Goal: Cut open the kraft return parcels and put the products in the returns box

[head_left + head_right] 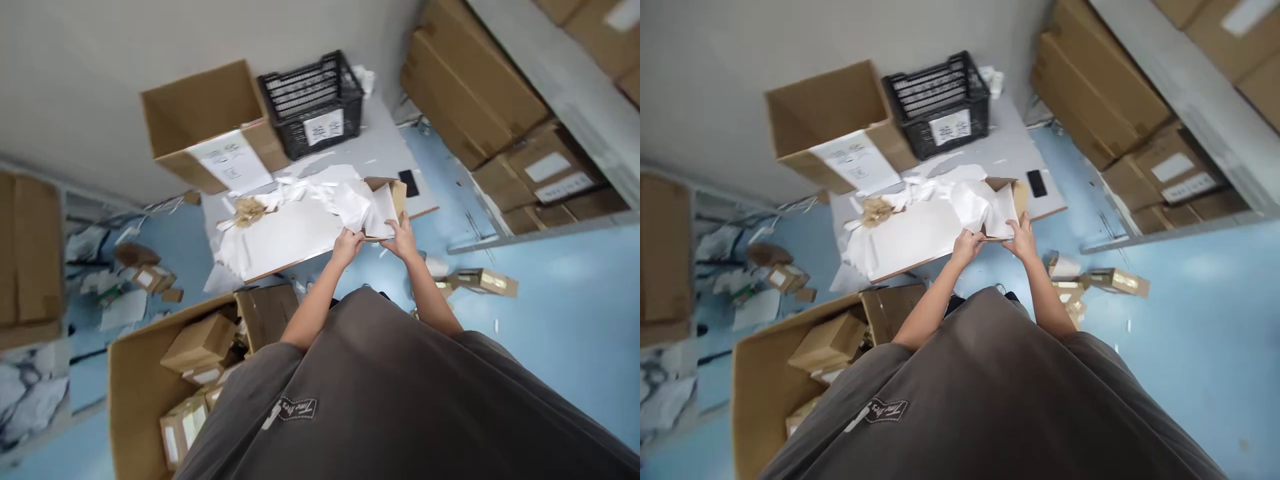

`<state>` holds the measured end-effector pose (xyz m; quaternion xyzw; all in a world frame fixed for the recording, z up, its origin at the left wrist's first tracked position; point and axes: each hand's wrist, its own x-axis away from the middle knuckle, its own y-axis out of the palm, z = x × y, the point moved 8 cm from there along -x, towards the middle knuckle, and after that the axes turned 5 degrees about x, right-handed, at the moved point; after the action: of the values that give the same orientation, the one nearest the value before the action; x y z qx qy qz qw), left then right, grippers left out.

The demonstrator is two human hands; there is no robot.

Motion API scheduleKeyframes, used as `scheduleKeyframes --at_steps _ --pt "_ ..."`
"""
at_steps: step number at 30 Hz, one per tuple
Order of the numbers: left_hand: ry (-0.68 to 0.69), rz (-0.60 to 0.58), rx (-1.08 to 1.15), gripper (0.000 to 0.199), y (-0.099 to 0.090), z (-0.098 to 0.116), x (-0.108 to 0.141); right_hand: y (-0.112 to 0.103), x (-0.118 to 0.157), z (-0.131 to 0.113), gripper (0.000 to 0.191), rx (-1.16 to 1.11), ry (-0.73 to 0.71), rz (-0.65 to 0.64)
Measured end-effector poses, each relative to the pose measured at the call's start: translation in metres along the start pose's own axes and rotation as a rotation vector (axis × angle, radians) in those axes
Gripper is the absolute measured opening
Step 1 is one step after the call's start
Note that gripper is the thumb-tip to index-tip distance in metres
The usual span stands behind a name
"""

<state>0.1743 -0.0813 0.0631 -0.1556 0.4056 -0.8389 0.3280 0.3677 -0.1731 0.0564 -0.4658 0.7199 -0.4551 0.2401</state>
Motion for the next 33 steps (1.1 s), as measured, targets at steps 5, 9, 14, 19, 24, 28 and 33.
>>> scheduleKeyframes --at_steps 5,9,14,19,24,28,33 --pt "0.312 -0.211 -0.019 0.015 0.110 0.157 -0.072 -0.095 0.083 0.161 0.083 0.006 0.305 0.213" --pt "0.557 -0.389 0.023 0.015 0.192 0.269 -0.082 -0.146 0.171 0.252 0.078 0.027 0.557 0.330" --pt "0.667 -0.527 0.076 0.018 0.261 0.352 -0.078 -0.170 0.244 0.321 0.079 0.016 0.734 0.402" --pt "0.703 -0.774 0.028 0.072 0.309 0.378 -0.085 -0.177 0.289 0.387 0.102 -0.036 0.965 0.406" --pt "0.584 -0.769 -0.064 0.062 0.309 0.345 -0.103 -0.181 0.293 0.400 0.103 -0.059 0.945 0.465" --pt "0.507 -0.692 -0.130 0.061 0.281 0.309 -0.107 -0.174 0.252 0.376 0.096 -0.052 0.818 0.455" --pt "0.414 -0.506 -0.179 0.070 0.214 0.270 -0.119 -0.166 0.174 0.335 0.091 -0.028 0.606 0.410"
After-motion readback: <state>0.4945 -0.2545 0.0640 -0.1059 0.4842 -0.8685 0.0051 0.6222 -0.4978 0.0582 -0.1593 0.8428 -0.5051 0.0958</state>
